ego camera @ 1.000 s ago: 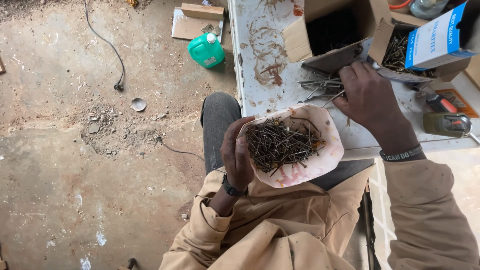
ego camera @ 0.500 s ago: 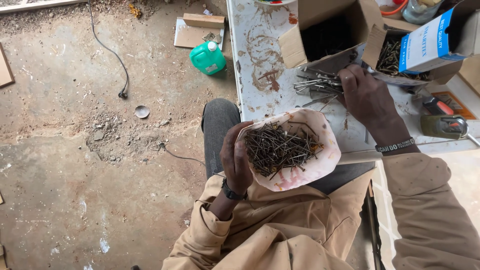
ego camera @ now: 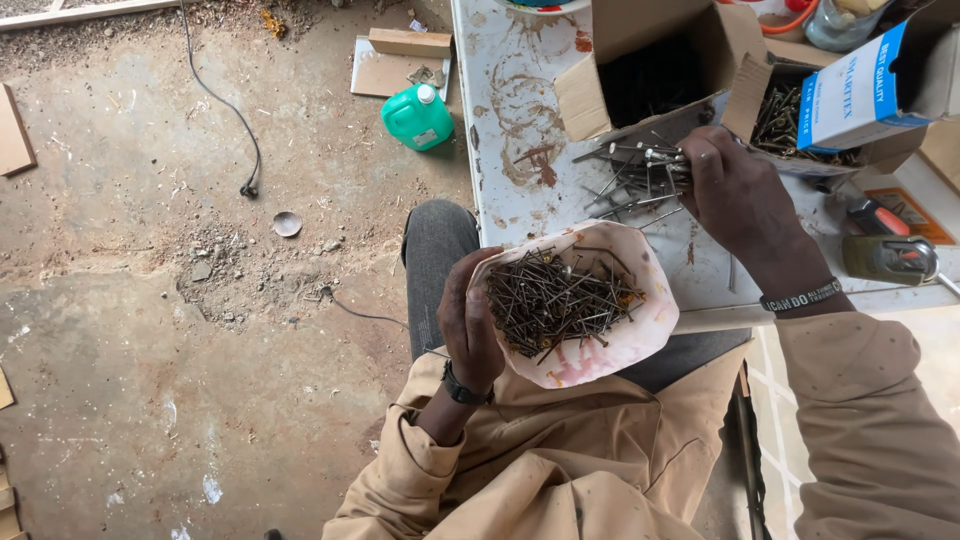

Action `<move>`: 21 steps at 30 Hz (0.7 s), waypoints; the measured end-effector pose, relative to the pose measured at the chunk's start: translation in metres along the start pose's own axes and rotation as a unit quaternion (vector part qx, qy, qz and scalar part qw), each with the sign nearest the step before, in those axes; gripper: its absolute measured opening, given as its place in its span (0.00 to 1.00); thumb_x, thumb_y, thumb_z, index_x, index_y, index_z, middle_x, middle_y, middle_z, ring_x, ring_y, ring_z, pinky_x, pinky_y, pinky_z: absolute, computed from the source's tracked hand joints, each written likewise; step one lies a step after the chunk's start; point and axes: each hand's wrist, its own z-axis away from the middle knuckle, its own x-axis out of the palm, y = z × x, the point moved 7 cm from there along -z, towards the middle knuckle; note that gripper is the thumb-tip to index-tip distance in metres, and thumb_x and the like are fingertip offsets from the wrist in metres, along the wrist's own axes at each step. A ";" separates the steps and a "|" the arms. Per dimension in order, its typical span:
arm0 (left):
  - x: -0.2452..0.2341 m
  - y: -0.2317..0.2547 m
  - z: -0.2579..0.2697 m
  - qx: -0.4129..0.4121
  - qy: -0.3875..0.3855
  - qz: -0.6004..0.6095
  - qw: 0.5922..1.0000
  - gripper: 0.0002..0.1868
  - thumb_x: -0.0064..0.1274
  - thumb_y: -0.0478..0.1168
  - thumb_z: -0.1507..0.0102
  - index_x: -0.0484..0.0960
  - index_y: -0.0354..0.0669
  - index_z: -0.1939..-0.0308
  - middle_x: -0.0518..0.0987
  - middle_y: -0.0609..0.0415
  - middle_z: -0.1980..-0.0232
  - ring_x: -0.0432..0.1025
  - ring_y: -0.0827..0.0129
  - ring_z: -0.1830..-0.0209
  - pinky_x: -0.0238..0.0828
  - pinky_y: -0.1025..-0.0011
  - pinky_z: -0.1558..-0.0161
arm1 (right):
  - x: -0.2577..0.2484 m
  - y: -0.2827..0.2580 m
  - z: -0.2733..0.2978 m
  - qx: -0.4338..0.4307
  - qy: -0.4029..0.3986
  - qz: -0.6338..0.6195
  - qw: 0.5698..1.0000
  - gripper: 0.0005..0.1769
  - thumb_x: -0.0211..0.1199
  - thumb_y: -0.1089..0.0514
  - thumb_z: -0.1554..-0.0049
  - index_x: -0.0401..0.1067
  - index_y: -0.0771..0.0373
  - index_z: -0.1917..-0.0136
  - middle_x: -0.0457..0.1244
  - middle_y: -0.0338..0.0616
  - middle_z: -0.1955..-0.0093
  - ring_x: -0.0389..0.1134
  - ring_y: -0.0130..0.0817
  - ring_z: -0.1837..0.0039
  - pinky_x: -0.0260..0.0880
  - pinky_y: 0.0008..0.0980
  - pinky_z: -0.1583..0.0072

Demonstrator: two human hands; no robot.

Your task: Sorting through a container of nails to find specific ones in a workshop environment.

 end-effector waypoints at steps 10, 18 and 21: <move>0.001 -0.002 0.000 -0.003 -0.001 0.022 1.000 0.23 0.30 0.48 0.25 0.77 0.37 0.43 0.80 0.46 0.45 0.77 0.58 0.45 0.76 0.63 0.42 | -0.025 -0.009 -0.012 0.025 0.007 -0.048 0.999 0.23 0.62 0.71 0.39 0.54 0.65 0.36 0.60 0.60 0.37 0.67 0.63 0.60 0.64 0.49 0.67; 0.000 0.000 0.000 -0.011 0.007 0.010 1.000 0.21 0.31 0.45 0.26 0.78 0.38 0.43 0.80 0.47 0.45 0.76 0.59 0.46 0.73 0.64 0.42 | -0.067 -0.040 -0.027 -0.031 -0.006 -0.071 0.997 0.16 0.57 0.66 0.33 0.55 0.69 0.36 0.60 0.64 0.41 0.65 0.60 0.56 0.67 0.50 0.62; 0.001 0.002 -0.001 -0.007 0.009 0.010 1.000 0.22 0.31 0.47 0.26 0.78 0.38 0.44 0.80 0.48 0.45 0.76 0.60 0.46 0.73 0.64 0.43 | -0.104 -0.082 -0.044 -0.034 -0.005 -0.171 0.985 0.10 0.51 0.68 0.31 0.55 0.73 0.39 0.59 0.65 0.46 0.65 0.55 0.56 0.64 0.44 0.66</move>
